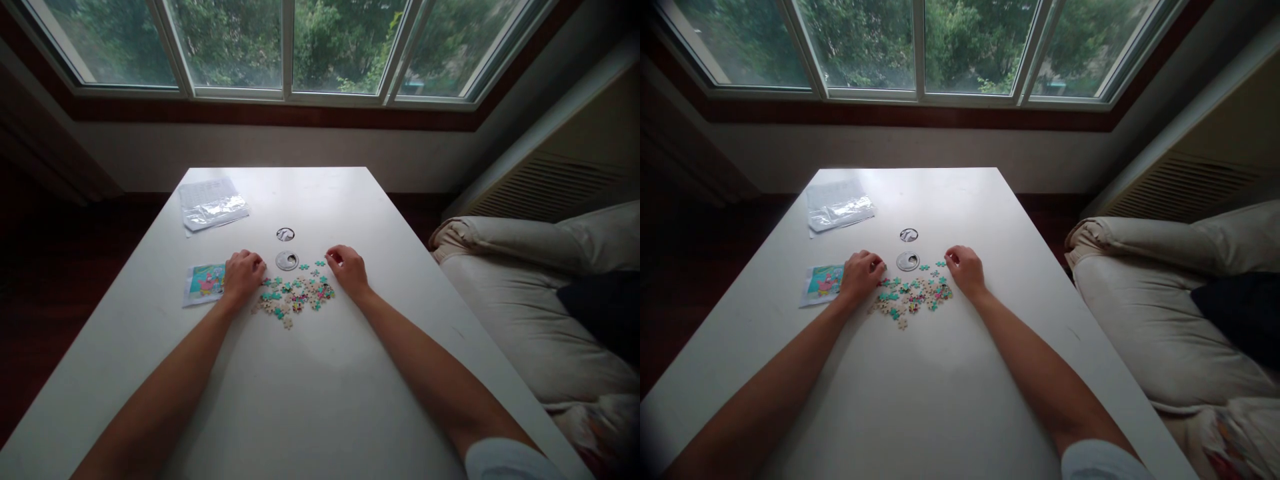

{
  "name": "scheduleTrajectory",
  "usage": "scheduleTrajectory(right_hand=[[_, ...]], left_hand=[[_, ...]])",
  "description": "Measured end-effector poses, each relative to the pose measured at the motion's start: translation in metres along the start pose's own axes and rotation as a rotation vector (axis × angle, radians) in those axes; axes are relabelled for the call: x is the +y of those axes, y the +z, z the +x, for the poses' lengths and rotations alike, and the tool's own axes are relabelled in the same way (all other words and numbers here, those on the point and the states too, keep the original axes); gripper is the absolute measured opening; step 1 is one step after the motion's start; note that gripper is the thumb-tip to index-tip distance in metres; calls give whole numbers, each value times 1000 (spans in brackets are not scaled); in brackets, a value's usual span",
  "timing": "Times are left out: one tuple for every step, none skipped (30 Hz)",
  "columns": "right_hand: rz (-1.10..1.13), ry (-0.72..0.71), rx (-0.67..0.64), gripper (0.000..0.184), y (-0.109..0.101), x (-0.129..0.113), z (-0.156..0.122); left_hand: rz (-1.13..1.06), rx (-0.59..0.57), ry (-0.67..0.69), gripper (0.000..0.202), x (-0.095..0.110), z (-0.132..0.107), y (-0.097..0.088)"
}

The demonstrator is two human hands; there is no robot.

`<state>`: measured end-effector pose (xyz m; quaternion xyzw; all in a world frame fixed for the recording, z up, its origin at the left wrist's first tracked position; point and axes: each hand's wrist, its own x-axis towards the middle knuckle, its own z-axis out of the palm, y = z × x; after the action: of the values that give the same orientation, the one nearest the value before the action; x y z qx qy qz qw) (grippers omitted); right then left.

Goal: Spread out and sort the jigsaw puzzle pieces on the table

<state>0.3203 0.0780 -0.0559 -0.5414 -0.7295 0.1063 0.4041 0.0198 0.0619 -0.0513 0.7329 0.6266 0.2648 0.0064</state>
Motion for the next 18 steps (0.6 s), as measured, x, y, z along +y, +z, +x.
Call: scheduleTrajectory(right_hand=[[-51,-15,7,7,0,2,1],[-92,-25,-1,7,0,3,1],[-122,-26,-18,6,1,4,0],[-141,-21,-39,6,3,5,0],[-150,-13,-61,5,4,6,0],[-157,-5,-79,5,5,7,0],[-164,-1,-94,6,6,7,0],[-171,-3,-105,7,7,7,0],[-177,-9,-112,7,6,6,0],[-178,-20,-116,9,6,5,0],[-172,-35,-119,9,5,3,-1],[-160,-57,-127,10,4,1,-1],[-144,-89,-147,11,3,-2,-2],[-133,-131,-178,12,2,-6,-4],[-129,-181,-221,13,2,-10,-5],[-132,-231,-266,14,2,-13,-7],[-141,-273,-304,15,2,-17,-9],[-153,-303,-328,16,2,-21,-11]], left_hand=[[8,2,-6,12,-2,0,1],[10,5,-5,11,-3,1,1],[4,10,2,11,-2,0,1],[-9,11,14,11,-1,0,1],[-32,3,34,12,2,-1,1],[-61,-14,65,12,5,-2,1],[-94,-42,106,13,9,-3,0],[-126,-78,156,13,13,-4,-1],[-153,-121,211,12,17,-5,-2],[-170,-163,264,12,22,-6,-4],[-176,-204,311,12,26,-8,-5],[-173,-239,350,13,30,-9,-6],[-160,-259,371,14,33,-10,-7],[-144,-275,385,16,36,-11,-8],[-128,-284,392,17,38,-11,-8],[-114,-290,393,18,40,-12,-8],[-106,-296,392,18,40,-12,-9],[-102,-301,391,18,40,-12,-8]])
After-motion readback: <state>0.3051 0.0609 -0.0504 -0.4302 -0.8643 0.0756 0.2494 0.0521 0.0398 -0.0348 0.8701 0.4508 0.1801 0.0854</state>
